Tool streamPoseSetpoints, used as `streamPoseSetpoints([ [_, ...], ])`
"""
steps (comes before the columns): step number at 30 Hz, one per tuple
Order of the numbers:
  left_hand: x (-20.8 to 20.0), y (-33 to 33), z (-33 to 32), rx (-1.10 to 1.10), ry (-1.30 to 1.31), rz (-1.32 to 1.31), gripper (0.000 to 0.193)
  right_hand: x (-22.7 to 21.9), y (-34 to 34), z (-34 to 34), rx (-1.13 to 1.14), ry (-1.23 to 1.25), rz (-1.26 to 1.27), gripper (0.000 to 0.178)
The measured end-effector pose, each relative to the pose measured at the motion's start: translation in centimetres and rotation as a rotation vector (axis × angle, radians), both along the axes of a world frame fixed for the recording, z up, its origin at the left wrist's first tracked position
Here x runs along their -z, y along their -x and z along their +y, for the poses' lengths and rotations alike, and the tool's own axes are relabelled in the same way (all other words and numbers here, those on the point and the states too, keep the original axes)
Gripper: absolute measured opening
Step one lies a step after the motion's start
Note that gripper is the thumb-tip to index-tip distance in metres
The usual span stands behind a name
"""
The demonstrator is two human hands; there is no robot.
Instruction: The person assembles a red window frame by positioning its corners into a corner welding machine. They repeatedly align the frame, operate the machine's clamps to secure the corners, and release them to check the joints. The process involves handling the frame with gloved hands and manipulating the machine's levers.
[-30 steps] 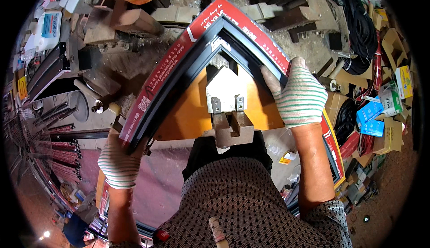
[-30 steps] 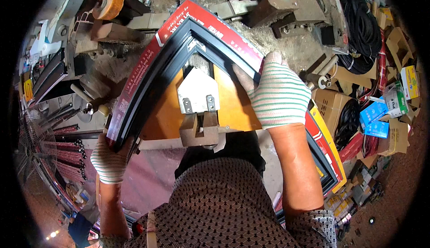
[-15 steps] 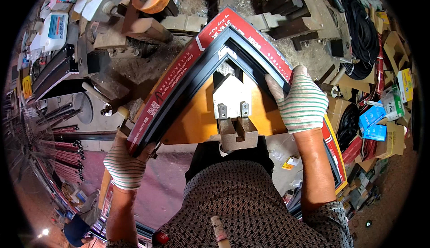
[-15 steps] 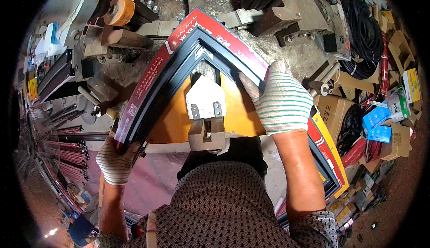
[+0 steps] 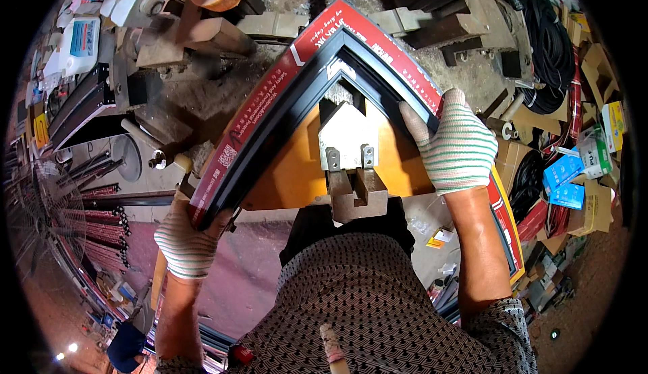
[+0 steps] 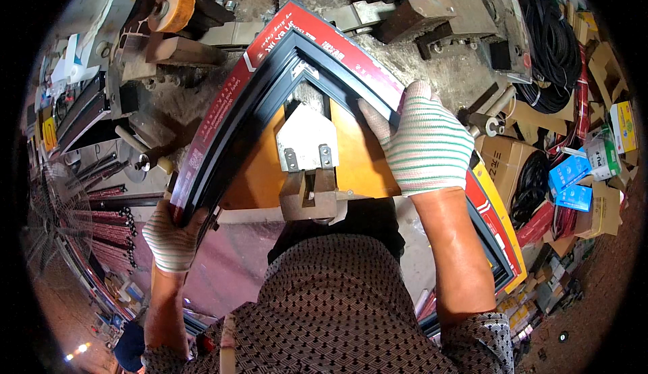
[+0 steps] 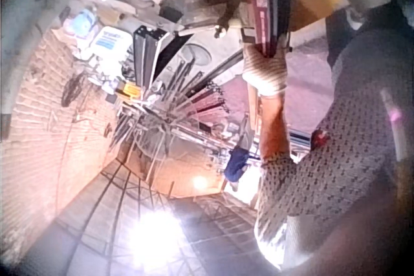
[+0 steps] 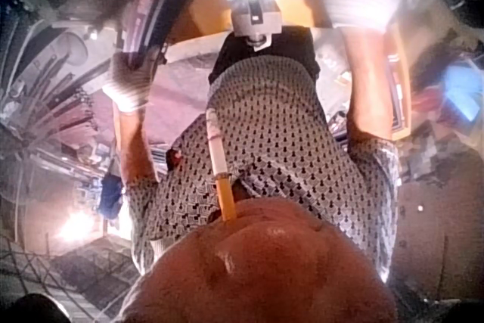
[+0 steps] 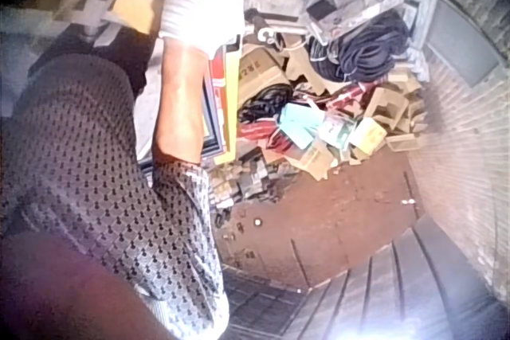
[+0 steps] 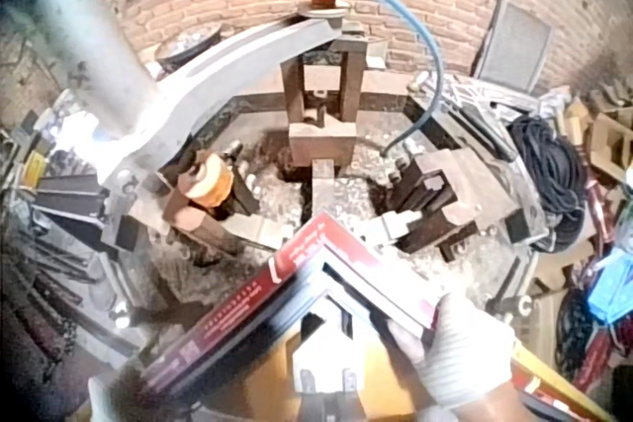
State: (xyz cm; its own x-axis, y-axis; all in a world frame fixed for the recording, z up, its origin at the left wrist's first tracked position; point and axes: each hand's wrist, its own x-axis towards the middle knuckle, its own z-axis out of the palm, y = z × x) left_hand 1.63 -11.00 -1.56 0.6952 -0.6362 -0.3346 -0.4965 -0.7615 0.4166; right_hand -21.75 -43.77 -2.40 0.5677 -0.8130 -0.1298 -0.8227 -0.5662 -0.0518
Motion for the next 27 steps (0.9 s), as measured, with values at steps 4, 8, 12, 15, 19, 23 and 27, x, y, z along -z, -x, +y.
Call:
streamPoseSetpoints([
  [4, -0.2, 0.1, -0.3, -0.007, 0.019, 0.005, 0.061, 0.1, 0.0, -0.1, -0.003, -0.019, -0.017, 0.057],
  [8, 0.0, -0.1, 0.0, -0.012, -0.002, 0.003, 0.06, -0.2, 0.0, -0.1, -0.007, -0.017, 0.006, 0.058],
  [12, 0.3, 0.4, -0.5, -0.083, 0.112, 0.033, 0.055, -0.3, 0.0, -0.2, -0.009, -0.031, 0.016, 0.058],
  [15, 0.7, 0.2, 0.2, -0.067, 0.047, -0.02, 0.052, -0.1, 0.1, -0.3, -0.004, -0.041, 0.014, 0.058],
  [19, 0.1, 0.5, -0.4, -0.013, 0.014, -0.123, 0.053, -0.3, -0.1, -0.4, 0.013, -0.068, 0.056, 0.059],
  [23, 0.4, 0.4, -0.3, 0.007, 0.045, -0.147, 0.053, -0.2, 0.1, -0.5, -0.022, -0.011, 0.056, 0.065],
  [27, 0.2, 0.4, -0.5, -0.005, 0.04, -0.136, 0.055, -0.2, -0.1, -0.5, 0.015, -0.06, 0.062, 0.061],
])
